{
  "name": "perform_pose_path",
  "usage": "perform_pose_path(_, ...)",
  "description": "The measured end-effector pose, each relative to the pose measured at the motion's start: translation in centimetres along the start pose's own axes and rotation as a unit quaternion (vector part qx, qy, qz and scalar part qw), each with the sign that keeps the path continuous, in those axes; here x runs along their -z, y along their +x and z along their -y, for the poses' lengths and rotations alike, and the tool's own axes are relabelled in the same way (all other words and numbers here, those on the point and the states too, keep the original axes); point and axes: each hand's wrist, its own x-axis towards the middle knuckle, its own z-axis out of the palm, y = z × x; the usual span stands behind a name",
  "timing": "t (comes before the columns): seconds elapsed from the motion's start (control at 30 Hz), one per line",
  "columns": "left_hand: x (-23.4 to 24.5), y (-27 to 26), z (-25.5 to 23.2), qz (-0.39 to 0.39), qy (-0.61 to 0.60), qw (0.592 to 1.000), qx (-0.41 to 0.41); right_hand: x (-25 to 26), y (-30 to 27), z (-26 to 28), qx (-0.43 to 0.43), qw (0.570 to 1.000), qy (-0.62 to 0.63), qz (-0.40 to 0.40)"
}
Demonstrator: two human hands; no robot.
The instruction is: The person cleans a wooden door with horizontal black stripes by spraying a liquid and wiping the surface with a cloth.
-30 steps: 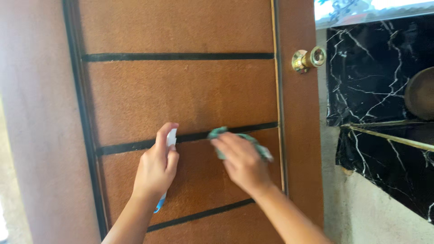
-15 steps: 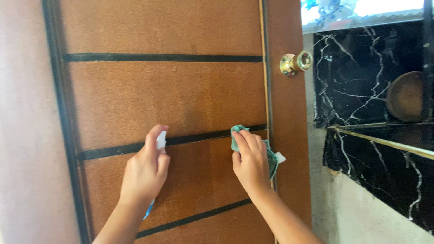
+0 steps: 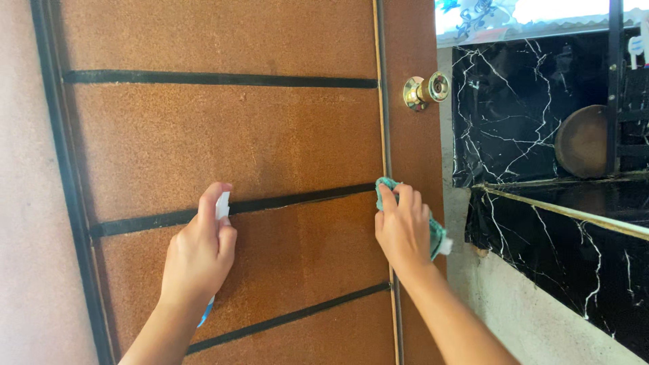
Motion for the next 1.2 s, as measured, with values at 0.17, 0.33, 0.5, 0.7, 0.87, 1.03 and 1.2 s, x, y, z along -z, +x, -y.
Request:
perform_pose_path(0.17,0.3,0.1,-0.2,0.013,0.000,1.000,0.016,-0.8,-3.6,0.5,-0.032,0.999,0.020,-0.008)
perform_pose_path(0.33,0.2,0.0,0.0,-0.005,-0.022,1.000,-0.010,0.4,-5.2,-0.8,-0.025,0.996,0.070,0.056)
perform_pose_path(0.5,0.2,0.0,-0.1,-0.004,-0.030,1.000,-0.005,0.7,0.1,-2.2,0.046,0.994,0.094,-0.012)
perform_pose_path(0.7,0.3,0.0,0.2,0.019,-0.025,0.999,0.020,0.1,-3.3,-2.5,0.080,0.994,0.075,-0.025)
perform_pose_path(0.87,0.0,0.0,0.3,0.007,-0.019,1.000,0.004,0.1,-6.9,-2.5,0.043,0.993,0.107,0.022)
perform_pose_path(1.03,0.1,-0.1,0.0,-0.015,-0.026,1.000,-0.008,-0.3,-3.8,-1.8,-0.009,0.971,0.230,-0.055)
perform_pose_path(1.2,0.7,0.1,-1.0,-0.003,-0.010,1.000,-0.002,-1.1,-4.1,0.0,0.007,0.984,0.170,-0.047)
